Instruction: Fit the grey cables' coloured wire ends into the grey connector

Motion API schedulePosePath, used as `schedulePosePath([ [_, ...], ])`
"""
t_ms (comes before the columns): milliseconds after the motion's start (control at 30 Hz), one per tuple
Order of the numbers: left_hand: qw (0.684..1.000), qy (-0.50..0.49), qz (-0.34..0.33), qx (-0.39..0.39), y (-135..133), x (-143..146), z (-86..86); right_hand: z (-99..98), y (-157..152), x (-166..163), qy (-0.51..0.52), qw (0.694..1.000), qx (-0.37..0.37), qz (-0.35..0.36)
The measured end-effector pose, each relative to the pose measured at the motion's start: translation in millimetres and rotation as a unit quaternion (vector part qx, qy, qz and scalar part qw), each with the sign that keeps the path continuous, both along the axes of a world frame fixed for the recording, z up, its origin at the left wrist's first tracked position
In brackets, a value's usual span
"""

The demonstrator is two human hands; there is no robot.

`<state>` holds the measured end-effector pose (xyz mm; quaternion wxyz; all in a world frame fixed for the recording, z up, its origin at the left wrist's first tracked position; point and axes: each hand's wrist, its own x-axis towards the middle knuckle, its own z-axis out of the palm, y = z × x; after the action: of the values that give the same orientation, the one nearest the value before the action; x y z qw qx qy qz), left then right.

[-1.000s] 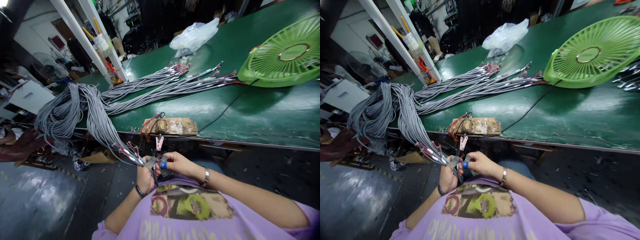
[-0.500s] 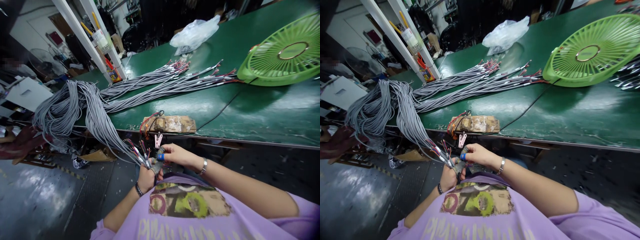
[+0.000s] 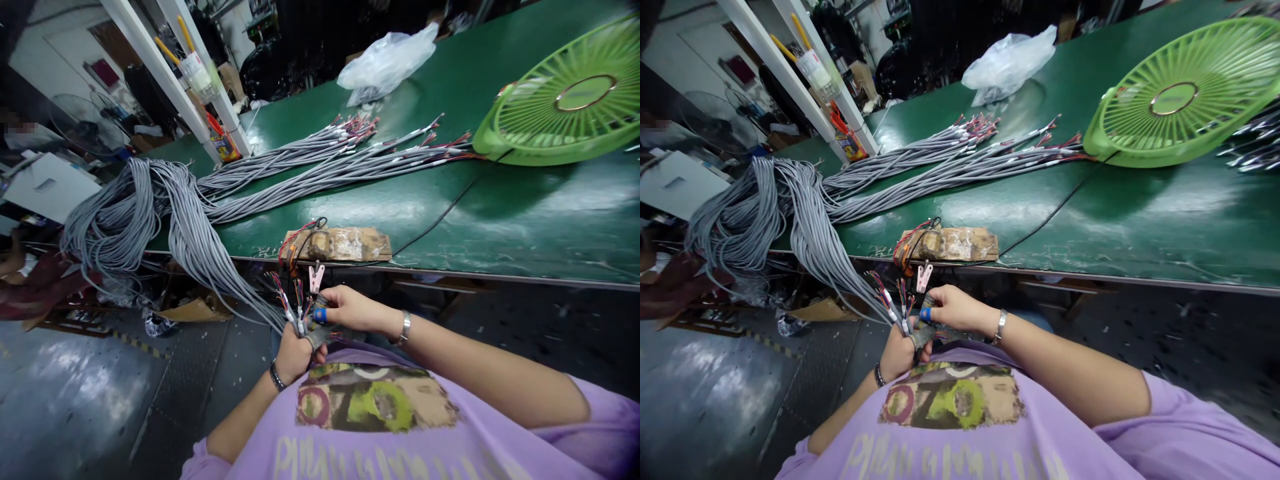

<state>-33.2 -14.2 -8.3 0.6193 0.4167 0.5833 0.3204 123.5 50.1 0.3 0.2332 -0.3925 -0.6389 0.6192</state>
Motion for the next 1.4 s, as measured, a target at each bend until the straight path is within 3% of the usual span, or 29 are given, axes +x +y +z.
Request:
schedulePosePath([
  [267,0.999,-0.039,0.028,0.017,-1.3,0.3,-2.8,-0.3,4.4,14.5,0.016,0.997,-0.040,0.058],
  [867,1.000,-0.009,-0.003,-0.002,2.0,3.8,5.8,-0.7,1.0,3.0,0.009,1.000,0.008,0.028],
  [1033,0.998,-0.033,0.048,-0.004,2.2,4.6,-2.0,0.1,0.7,2.0,0.020,1.000,0.010,0.003],
  [1100,0.995,-0.055,0.083,0.005,2.6,5.0,-3.6,0.0,0.3,4.8,0.047,0.998,-0.023,-0.024],
  [1267,0.984,-0.094,0.152,0.019,5.2,6.2,-3.7,-1.0,-4.5,13.4,0.121,0.971,-0.196,-0.066],
  [1400,0.983,-0.097,0.155,0.033,6.3,7.4,-5.6,-2.2,-8.8,7.3,0.104,0.973,-0.197,-0.057],
])
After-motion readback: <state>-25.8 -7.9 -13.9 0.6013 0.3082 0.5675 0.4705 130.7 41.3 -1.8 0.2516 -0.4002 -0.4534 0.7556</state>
